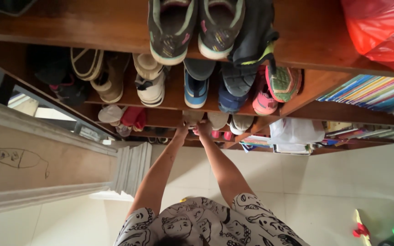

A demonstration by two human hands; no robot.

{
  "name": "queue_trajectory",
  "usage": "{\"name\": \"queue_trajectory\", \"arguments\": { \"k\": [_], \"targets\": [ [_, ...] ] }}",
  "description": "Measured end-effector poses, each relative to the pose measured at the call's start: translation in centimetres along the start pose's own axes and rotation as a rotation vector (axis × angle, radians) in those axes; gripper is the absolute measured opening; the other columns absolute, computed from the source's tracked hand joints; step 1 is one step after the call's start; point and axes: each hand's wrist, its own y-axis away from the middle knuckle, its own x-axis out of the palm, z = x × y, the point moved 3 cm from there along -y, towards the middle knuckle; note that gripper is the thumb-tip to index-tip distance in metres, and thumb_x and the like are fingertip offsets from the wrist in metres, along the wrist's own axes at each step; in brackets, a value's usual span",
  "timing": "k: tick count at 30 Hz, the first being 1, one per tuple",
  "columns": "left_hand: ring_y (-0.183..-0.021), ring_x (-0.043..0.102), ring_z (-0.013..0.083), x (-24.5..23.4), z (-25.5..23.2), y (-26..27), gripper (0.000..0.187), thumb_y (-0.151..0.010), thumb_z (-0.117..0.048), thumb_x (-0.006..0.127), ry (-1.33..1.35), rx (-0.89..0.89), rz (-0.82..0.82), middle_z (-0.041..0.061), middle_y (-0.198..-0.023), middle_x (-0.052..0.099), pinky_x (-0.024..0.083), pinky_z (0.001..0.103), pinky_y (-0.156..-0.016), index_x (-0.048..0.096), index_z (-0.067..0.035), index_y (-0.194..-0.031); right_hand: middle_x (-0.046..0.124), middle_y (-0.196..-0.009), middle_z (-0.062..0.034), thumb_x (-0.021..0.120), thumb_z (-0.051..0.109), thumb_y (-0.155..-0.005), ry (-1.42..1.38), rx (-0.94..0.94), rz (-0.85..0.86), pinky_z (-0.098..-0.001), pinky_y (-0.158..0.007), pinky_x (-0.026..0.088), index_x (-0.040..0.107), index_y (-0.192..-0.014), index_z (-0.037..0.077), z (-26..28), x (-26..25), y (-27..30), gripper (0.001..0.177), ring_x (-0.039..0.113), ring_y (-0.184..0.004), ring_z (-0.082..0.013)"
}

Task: The person arranges shoes on a wooden shoe rack. They pick up various shoes from the shelves, inspect them, and place them back in an organized manner, ensuring pairs are aligned and facing the same direction.

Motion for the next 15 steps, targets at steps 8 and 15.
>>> {"name": "queue_trajectory", "arguments": {
  "k": [8, 15],
  "targets": [
    [-0.137, 0.043, 0.0405, -0.2, -0.1, 0.1, 0.063, -0.104, -0.022, 0.059, -0.005, 0.040, 0.032, 0.012, -0.155, 0.039, 0.035, 0.067, -0.107, 0.030, -0.018, -0.160, 0.073, -0.070, -0.0195, 0.072, 0.027, -0.090, -0.255, 0.227, 0.133, -0.0559, -0.069, 0.063, 0.063, -0.113, 0.004, -0.9, 0.9, -1.7, 0.034, 0.075, -0.067, -0.0377],
    [-0.129, 0.053, 0.0385, 0.6, -1.5, 1.2, 0.063, -0.101, -0.021, 0.063, -0.012, 0.043, 0.045, 0.011, -0.147, 0.047, 0.041, 0.065, -0.102, 0.036, -0.020, -0.158, 0.067, -0.062, -0.0256, 0.063, 0.020, -0.097, -0.537, 0.330, 0.202, -0.0607, -0.059, 0.062, 0.053, -0.111, -0.002, 2.3, -1.5, 1.3, 0.028, 0.072, -0.056, -0.0417]
  ]
}}
